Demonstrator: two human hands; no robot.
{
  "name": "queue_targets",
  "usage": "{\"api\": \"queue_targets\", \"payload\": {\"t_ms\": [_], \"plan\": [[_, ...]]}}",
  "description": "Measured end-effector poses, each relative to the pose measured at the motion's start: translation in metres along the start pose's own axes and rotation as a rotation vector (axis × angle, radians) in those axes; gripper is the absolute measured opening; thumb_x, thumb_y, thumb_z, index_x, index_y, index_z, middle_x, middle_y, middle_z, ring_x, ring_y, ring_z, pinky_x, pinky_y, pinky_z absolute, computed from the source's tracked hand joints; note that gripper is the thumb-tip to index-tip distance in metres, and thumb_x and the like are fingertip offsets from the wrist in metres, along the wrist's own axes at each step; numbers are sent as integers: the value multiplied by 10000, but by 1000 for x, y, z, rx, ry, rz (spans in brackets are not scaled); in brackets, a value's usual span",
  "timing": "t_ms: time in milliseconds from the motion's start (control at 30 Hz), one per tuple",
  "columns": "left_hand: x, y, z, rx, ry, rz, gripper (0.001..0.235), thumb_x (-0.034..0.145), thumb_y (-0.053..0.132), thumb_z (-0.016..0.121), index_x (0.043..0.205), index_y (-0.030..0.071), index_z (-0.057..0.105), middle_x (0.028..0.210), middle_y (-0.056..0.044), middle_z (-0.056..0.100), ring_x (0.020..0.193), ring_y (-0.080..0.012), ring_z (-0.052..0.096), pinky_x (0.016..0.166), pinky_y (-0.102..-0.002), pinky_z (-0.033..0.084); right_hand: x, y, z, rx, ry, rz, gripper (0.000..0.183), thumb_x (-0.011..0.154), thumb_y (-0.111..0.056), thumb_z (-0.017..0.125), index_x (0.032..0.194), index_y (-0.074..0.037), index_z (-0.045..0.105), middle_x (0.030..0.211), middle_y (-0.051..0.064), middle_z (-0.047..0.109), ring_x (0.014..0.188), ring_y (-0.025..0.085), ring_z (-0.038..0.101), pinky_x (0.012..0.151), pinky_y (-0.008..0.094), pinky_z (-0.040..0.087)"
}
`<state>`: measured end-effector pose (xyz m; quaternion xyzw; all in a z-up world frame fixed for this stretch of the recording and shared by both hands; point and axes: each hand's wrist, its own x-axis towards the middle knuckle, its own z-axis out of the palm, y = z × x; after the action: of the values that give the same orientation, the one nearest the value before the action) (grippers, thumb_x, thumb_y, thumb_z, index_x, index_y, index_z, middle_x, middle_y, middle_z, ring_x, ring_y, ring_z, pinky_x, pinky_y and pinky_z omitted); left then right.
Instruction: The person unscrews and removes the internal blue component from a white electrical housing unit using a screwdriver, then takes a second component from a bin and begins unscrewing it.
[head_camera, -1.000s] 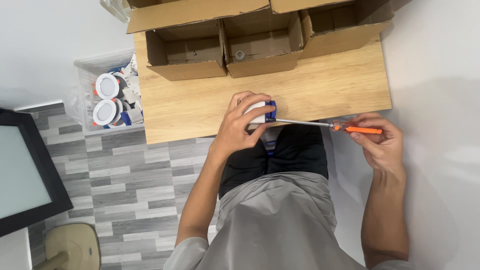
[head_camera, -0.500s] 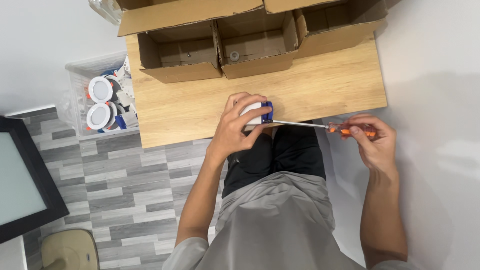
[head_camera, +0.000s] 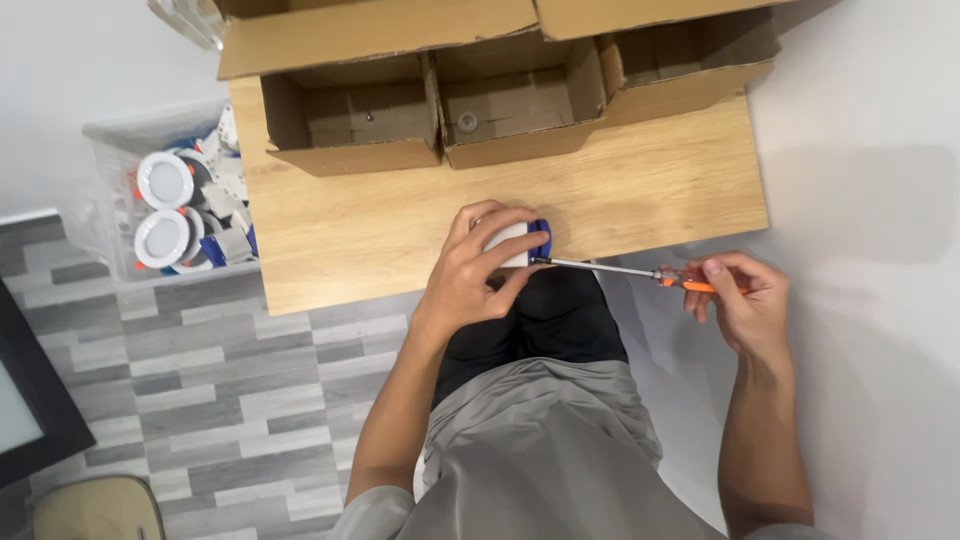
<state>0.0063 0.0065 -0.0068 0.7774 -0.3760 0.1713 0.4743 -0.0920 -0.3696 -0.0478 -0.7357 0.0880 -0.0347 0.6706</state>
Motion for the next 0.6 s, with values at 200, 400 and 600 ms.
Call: {"api": "queue_targets", "payload": {"t_ms": [200, 400, 600], "plan": [[-4, -7, 1, 23, -9, 11, 310, 1024, 93, 825, 1317, 132, 735, 1423, -108, 690, 1226, -364, 651, 1123, -481, 535, -3, 11, -14, 84, -86, -152, 111, 1040, 16, 708, 1147, 39, 689, 1183, 256, 706, 1082, 350, 757, 879, 411, 731], [-3, -4, 0, 2, -2, -5, 291, 1022, 121, 850, 1294, 117, 746, 1415, -110, 694, 1227, -365, 654, 1120, -479, 533, -2, 19, -19, 171, -144, -213, 346, 950, 99, 721, 1239, -75, 642, 1373, 212, 600, 1248, 374, 722, 1190, 571, 669], [0, 4, 0, -9, -16, -28, 306, 994, 70, 806, 1290, 108, 737, 1403, -131, 685, 1255, -380, 627, 1120, -497, 519, 2, -32, 17, -157, 35, 23, 389, 1239, -117, 566, 1016, 177, 690, 701, 276, 641, 483, 310, 609, 472, 328, 491]]}}
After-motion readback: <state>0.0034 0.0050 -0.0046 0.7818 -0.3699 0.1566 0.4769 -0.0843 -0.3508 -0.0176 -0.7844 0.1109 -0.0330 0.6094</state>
